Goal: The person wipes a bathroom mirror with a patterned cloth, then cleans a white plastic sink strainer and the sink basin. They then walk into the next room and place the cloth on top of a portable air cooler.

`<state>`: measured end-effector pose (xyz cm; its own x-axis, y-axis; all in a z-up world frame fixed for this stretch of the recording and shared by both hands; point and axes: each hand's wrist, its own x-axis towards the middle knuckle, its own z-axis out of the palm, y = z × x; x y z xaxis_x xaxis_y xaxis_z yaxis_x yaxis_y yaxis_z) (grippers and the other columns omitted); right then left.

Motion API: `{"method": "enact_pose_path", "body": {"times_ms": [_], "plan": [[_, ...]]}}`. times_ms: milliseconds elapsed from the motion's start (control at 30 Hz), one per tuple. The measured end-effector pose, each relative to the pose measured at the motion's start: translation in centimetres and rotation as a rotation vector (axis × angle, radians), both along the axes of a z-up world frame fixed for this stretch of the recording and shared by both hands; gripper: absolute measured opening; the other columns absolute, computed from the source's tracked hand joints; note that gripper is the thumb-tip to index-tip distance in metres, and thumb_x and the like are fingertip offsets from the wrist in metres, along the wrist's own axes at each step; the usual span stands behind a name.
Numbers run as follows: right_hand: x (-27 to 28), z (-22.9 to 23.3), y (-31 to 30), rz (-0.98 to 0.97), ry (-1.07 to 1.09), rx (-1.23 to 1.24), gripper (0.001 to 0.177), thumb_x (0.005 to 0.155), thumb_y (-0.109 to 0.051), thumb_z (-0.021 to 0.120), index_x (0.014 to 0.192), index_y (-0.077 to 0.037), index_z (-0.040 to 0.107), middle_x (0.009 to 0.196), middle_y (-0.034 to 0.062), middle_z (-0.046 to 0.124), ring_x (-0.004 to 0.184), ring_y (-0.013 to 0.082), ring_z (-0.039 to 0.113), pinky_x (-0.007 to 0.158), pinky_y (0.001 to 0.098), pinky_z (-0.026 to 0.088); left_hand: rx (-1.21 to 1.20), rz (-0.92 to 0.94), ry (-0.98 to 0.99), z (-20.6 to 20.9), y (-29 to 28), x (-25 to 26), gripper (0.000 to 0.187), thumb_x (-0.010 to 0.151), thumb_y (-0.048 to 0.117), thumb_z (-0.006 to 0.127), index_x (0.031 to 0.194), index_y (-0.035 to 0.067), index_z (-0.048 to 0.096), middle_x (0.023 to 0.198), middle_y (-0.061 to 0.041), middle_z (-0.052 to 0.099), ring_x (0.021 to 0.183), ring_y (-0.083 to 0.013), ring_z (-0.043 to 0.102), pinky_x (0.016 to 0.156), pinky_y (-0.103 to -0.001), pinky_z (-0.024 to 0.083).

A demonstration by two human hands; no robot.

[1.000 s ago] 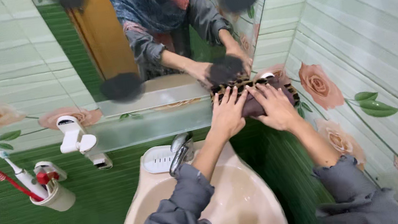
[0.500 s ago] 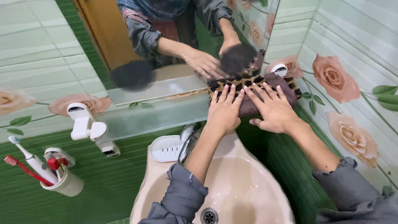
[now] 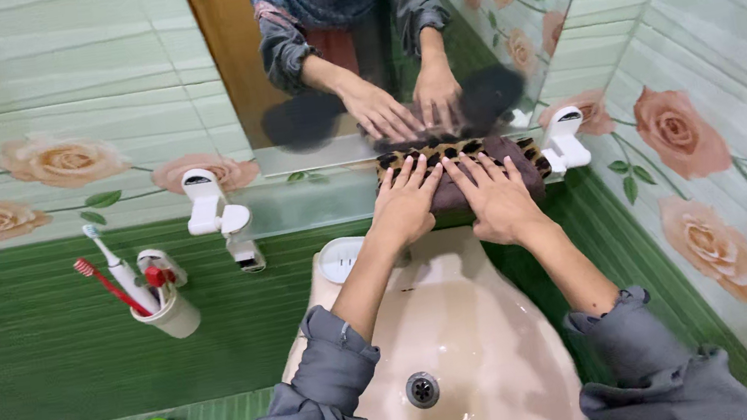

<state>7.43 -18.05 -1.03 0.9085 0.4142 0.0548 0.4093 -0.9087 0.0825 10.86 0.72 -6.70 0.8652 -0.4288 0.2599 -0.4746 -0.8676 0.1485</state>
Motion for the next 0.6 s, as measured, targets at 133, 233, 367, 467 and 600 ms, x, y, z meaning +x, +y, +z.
{"method": "enact_pose_path", "body": {"times_ms": [133,233,367,467,600], "plan": [[-0.1,-0.4,2.0,0.018,0.024,0.019,0.116,0.068,-0.018,0.075,0.162,-0.020,0.007,0.167,0.0145,0.019,0.153,0.0393,0.020,0.122,0.0621,0.013,-0.004,0.027,-0.019,0.0,2.2,-0.7,0.089,0.075,0.012,0.068,0.158,0.018,0.036,0.165,-0.015,0.030,0.154,-0.0315,0.025,0.123,-0.053,0.017],[0.1,-0.8,3.5,0.041,0.026,0.038,0.116,0.069,-0.022,0.075,0.162,-0.019,0.007,0.167,0.0156,0.018,0.152,0.0410,0.019,0.121,0.0632,0.012,-0.008,0.039,-0.045,0.0,3.9,-1.3,0.089,0.074,0.011,0.069,0.157,0.018,0.037,0.165,-0.015,0.031,0.153,-0.0316,0.026,0.123,-0.053,0.018],[0.1,-1.2,5.4,0.045,0.030,0.037,0.115,0.069,-0.023,0.074,0.162,-0.019,0.007,0.167,0.0166,0.017,0.153,0.0419,0.019,0.121,0.0632,0.011,-0.029,0.048,-0.042,0.1,5.9,-2.0,0.091,0.072,0.010,0.071,0.156,0.019,0.037,0.164,-0.013,0.031,0.153,-0.0312,0.027,0.123,-0.053,0.019],[-0.1,-1.4,6.9,0.054,0.026,0.043,0.114,0.070,-0.023,0.073,0.163,-0.018,0.008,0.167,0.0170,0.017,0.153,0.0424,0.019,0.121,0.0636,0.011,-0.019,0.064,-0.056,-0.1,7.3,-2.4,0.092,0.071,0.007,0.071,0.156,0.020,0.038,0.164,-0.012,0.032,0.152,-0.0304,0.028,0.123,-0.052,0.020],[-0.5,-1.5,8.7,0.068,0.018,0.062,0.111,0.071,-0.023,0.072,0.163,-0.019,0.009,0.167,0.0168,0.019,0.153,0.0418,0.019,0.122,0.0637,0.010,-0.020,0.073,-0.065,-0.2,9.3,-2.8,0.090,0.073,0.006,0.069,0.156,0.020,0.039,0.164,-0.012,0.032,0.152,-0.0306,0.029,0.123,-0.053,0.021]]}}
